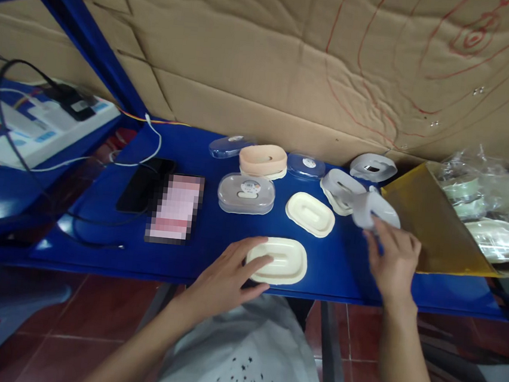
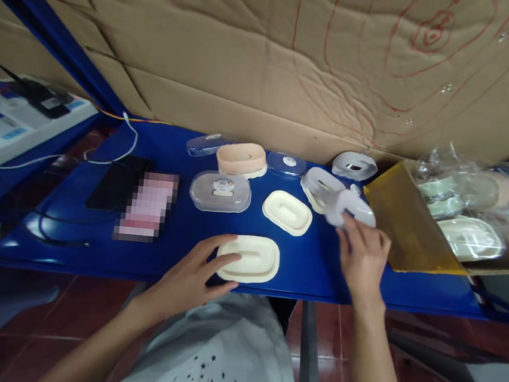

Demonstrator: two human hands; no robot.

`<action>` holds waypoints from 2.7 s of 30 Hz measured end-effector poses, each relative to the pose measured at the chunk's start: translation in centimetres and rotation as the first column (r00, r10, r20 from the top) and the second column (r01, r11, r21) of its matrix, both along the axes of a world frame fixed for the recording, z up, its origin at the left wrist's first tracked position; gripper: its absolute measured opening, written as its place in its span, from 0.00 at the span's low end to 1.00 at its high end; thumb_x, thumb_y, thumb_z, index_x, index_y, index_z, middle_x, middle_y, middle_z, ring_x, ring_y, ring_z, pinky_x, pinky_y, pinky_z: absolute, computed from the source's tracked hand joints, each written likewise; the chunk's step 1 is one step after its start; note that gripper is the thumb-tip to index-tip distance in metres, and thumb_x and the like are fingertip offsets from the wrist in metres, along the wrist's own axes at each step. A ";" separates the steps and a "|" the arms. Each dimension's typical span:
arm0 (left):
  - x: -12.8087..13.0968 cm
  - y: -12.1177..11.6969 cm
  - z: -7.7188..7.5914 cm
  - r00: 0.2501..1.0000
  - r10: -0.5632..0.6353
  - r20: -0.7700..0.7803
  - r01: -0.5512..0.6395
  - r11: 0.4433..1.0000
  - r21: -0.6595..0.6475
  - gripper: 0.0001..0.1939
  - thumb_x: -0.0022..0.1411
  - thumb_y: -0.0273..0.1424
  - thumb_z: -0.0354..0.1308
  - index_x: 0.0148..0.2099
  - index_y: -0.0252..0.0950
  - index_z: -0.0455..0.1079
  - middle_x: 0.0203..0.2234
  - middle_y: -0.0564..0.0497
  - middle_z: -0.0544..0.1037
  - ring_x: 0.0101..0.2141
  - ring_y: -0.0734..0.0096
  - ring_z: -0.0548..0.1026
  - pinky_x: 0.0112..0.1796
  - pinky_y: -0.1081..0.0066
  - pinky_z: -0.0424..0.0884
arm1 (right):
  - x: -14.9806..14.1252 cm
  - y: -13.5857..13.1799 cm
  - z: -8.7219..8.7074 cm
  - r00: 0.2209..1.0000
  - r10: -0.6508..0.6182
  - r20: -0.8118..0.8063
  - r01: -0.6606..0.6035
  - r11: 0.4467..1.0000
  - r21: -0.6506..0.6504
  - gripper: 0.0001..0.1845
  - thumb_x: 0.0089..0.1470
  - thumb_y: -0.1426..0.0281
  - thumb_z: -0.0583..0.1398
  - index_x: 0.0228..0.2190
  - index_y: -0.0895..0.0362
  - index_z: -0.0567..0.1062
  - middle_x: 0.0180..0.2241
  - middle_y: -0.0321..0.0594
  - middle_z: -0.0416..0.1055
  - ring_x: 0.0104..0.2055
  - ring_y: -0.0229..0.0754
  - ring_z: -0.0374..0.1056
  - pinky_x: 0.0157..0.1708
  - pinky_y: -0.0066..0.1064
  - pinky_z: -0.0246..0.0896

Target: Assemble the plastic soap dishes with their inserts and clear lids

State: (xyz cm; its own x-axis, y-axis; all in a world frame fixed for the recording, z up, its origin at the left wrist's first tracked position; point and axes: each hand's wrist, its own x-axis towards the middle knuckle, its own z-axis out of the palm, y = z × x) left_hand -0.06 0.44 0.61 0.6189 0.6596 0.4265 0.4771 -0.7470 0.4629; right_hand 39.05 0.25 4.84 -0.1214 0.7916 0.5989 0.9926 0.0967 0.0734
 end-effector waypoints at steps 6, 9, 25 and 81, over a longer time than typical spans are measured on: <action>-0.1 -0.2 -0.1 0.992 0.074 0.100 -0.066 0.995 -0.075 0.35 0.72 0.37 0.66 0.75 0.43 0.57 0.73 0.36 0.56 0.64 0.49 0.71 0.58 0.49 0.80 | -14.4 -5.3 0.0 0.868 0.479 -0.131 -0.496 0.821 -0.283 0.28 0.68 0.82 0.56 0.64 0.53 0.72 0.54 0.45 0.80 0.55 0.49 0.74 0.61 0.51 0.56; -0.2 0.0 -0.2 0.998 0.026 0.060 -0.024 0.999 -0.029 0.30 0.73 0.36 0.65 0.72 0.43 0.61 0.70 0.37 0.61 0.66 0.46 0.68 0.60 0.45 0.77 | -16.5 -5.7 -1.2 0.854 0.502 -0.137 -0.518 0.792 -0.323 0.30 0.66 0.83 0.54 0.66 0.55 0.71 0.55 0.47 0.79 0.55 0.51 0.72 0.60 0.51 0.59; 0.1 0.2 0.1 0.999 0.016 -0.050 -0.017 1.000 -0.019 0.22 0.73 0.37 0.64 0.65 0.42 0.67 0.71 0.40 0.64 0.67 0.46 0.67 0.63 0.43 0.75 | -7.1 1.3 1.6 0.828 0.486 -0.280 -0.542 0.821 -0.177 0.23 0.71 0.72 0.59 0.64 0.50 0.73 0.57 0.46 0.80 0.59 0.52 0.75 0.59 0.50 0.66; 0.2 0.2 0.1 0.983 0.178 0.044 -0.179 0.984 0.016 0.14 0.69 0.25 0.62 0.55 0.41 0.71 0.68 0.39 0.66 0.67 0.46 0.66 0.62 0.43 0.70 | 0.6 9.1 -3.0 0.963 0.082 -0.256 -0.132 0.973 -0.187 0.20 0.69 0.60 0.56 0.55 0.52 0.79 0.55 0.48 0.80 0.58 0.59 0.72 0.59 0.53 0.59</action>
